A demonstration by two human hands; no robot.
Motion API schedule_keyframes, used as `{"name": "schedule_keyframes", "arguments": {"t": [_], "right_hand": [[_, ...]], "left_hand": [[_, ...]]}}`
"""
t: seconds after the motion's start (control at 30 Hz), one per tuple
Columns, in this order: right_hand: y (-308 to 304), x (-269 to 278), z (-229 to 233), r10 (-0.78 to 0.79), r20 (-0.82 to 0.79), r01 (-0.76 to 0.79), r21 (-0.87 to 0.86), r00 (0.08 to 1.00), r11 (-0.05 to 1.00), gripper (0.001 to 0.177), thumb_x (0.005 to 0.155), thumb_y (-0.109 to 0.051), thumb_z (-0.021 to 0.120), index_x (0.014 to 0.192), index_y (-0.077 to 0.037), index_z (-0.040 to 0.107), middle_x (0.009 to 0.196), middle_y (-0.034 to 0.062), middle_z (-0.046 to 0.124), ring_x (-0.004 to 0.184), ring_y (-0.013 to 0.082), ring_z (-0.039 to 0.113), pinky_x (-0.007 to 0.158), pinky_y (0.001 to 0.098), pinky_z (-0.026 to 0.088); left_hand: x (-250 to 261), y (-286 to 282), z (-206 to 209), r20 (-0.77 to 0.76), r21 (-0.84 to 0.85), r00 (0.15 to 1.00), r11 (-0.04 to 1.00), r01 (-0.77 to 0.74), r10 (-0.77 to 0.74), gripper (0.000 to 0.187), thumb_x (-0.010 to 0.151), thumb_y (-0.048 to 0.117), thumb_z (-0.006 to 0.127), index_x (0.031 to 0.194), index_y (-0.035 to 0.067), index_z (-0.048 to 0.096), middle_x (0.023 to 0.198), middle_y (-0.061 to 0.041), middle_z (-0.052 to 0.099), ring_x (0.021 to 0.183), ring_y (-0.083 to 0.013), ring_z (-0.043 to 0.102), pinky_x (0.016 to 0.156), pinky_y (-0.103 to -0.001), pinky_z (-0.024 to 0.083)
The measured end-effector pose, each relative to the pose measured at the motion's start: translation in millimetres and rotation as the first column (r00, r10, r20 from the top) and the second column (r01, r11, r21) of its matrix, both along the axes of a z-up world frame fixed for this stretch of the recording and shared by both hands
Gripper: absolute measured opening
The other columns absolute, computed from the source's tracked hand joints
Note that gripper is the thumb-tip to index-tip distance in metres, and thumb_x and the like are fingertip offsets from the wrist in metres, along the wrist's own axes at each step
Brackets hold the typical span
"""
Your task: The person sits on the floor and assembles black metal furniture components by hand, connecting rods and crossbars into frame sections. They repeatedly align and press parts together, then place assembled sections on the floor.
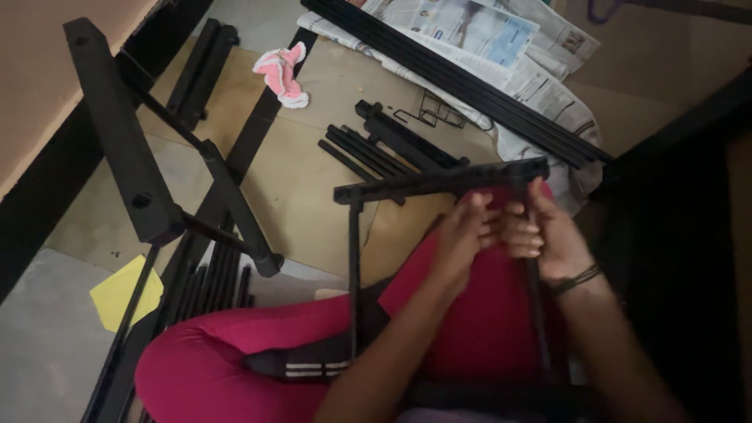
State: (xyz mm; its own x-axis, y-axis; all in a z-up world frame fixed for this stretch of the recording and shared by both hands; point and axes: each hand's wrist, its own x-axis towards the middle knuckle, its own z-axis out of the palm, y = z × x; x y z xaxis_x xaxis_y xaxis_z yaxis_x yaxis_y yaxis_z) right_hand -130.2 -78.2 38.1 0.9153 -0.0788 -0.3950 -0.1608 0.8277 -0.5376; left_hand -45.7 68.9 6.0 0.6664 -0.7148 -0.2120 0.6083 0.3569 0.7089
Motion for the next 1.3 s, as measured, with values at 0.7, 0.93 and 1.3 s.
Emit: {"name": "schedule_keyframes", "arguments": {"t": [0.7, 0.93, 1.3], "right_hand": [[-8, 27, 8, 0.151, -0.075, -0.163, -0.196, 0.986, 0.967, 0.059, 0.104, -0.064, 0.036, 0.096, -0.010, 0.058, 0.062, -0.0050, 0.047, 0.051, 0.0082, 0.047, 0.049, 0.0239, 0.044], [-15, 41, 27, 0.017, -0.349, -0.116, -0.265, 0.937, 0.957, 0.049, 0.099, -0.047, 0.037, 0.124, -0.011, 0.061, 0.080, -0.0035, 0.054, 0.067, 0.0064, 0.048, 0.062, 0.0215, 0.044], [-19, 20, -16, 0.101, 0.076, -0.105, 0.047, 0.992, 0.993, 0.053, 0.109, -0.060, 0.043, 0.097, -0.009, 0.052, 0.069, -0.0076, 0.040, 0.055, 0.0018, 0.034, 0.047, 0.0157, 0.031]], "left_hand": [[15, -64, -39, -0.065, -0.102, 0.997, 0.993, -0.053, 0.047, 0.050, 0.103, 0.061, 0.056, 0.087, 0.014, 0.055, 0.074, 0.002, 0.056, 0.059, -0.0073, 0.056, 0.052, -0.022, 0.049], [17, -66, -33, -0.183, -0.159, 0.983, 0.987, -0.037, 0.007, 0.050, 0.105, 0.059, 0.057, 0.080, 0.016, 0.050, 0.069, 0.004, 0.054, 0.053, -0.0069, 0.053, 0.045, -0.024, 0.045], [3, -70, -52, -0.063, -0.275, 0.991, 0.952, -0.134, 0.121, 0.042, 0.112, 0.043, 0.056, 0.100, 0.003, 0.059, 0.090, -0.009, 0.067, 0.072, -0.0164, 0.066, 0.063, -0.029, 0.056]]}}
